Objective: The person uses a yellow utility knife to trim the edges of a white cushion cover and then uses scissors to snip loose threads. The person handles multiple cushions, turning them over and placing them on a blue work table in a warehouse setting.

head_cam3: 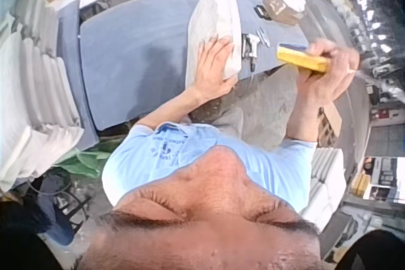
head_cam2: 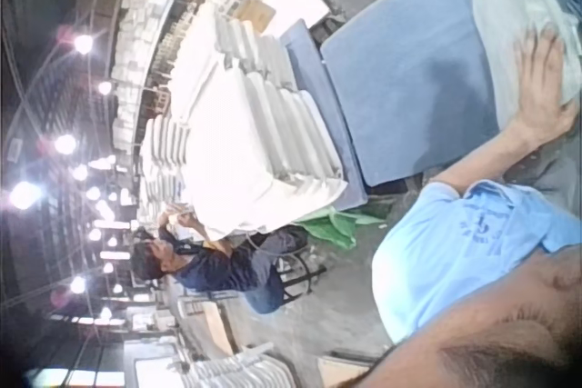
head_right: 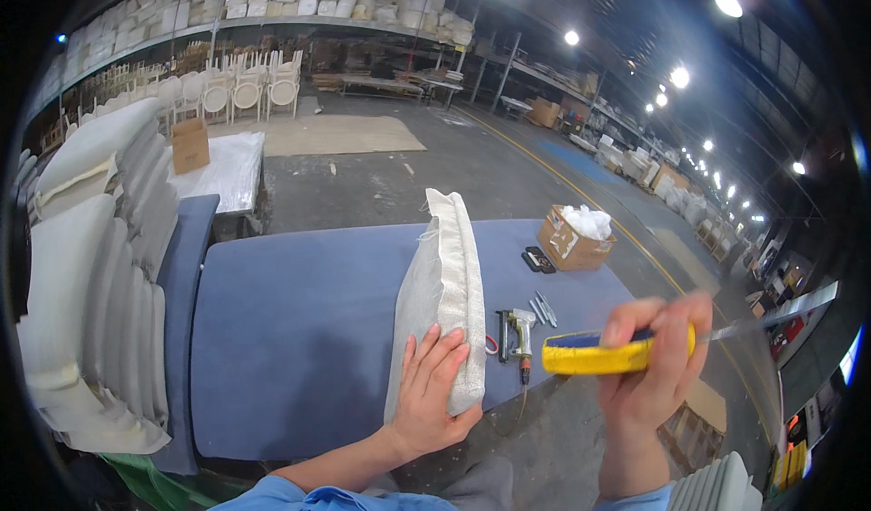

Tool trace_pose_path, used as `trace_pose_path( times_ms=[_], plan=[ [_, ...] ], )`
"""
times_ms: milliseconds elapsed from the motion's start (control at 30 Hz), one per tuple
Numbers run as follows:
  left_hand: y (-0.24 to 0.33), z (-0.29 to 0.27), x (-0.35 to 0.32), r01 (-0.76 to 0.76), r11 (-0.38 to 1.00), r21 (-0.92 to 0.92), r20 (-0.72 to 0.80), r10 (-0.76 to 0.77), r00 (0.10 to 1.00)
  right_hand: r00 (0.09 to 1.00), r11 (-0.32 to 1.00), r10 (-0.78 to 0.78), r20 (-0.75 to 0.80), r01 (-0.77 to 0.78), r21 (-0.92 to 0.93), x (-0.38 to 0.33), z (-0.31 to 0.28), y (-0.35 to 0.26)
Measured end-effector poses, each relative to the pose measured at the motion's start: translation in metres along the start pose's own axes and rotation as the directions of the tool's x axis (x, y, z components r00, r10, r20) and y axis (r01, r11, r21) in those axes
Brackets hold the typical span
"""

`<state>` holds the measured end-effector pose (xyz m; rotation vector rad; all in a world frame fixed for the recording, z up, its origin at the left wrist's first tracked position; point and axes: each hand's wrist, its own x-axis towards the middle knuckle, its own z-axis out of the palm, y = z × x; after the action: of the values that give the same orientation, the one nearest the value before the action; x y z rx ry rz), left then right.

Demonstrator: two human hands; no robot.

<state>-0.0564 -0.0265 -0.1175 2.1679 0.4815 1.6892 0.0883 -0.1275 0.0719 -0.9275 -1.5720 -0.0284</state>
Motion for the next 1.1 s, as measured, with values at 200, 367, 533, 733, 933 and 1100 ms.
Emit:
trace_pose_path(
  times_ms=[200,367,533,733,933,1100],
  plan=[
    [0.001,-0.001,-0.001,-0.006,1.0,-0.006,0.023,0.006,1.0,0.965,0.911,0.263,0.016,-0.254,0.325,-0.016,0.006,0.013],
    [0.004,0.003,-0.002,-0.002,0.999,-0.032,0.043,0.004,0.999,0.97,0.975,0.011,0.243,0.044,-0.219,-0.036,0.009,0.025],
    [0.003,0.005,0.003,0.001,1.0,-0.011,0.055,0.0,0.998,0.998,0.979,0.058,0.005,-0.058,0.196,-0.017,-0.011,0.012],
    [0.006,0.012,0.001,-0.007,1.0,-0.026,0.085,0.009,0.996,0.975,0.953,0.207,0.078,-0.219,0.21,-0.03,-0.002,0.014],
    [0.01,0.021,-0.001,-0.009,0.998,-0.061,0.095,0.015,0.995,0.946,0.974,0.224,0.235,-0.221,-0.04,-0.036,-0.001,0.019],
    [0.01,0.023,0.001,-0.016,1.0,-0.019,0.101,0.018,0.995,0.956,0.986,0.156,0.248,-0.167,0.021,-0.035,0.006,0.024]
  ],
)
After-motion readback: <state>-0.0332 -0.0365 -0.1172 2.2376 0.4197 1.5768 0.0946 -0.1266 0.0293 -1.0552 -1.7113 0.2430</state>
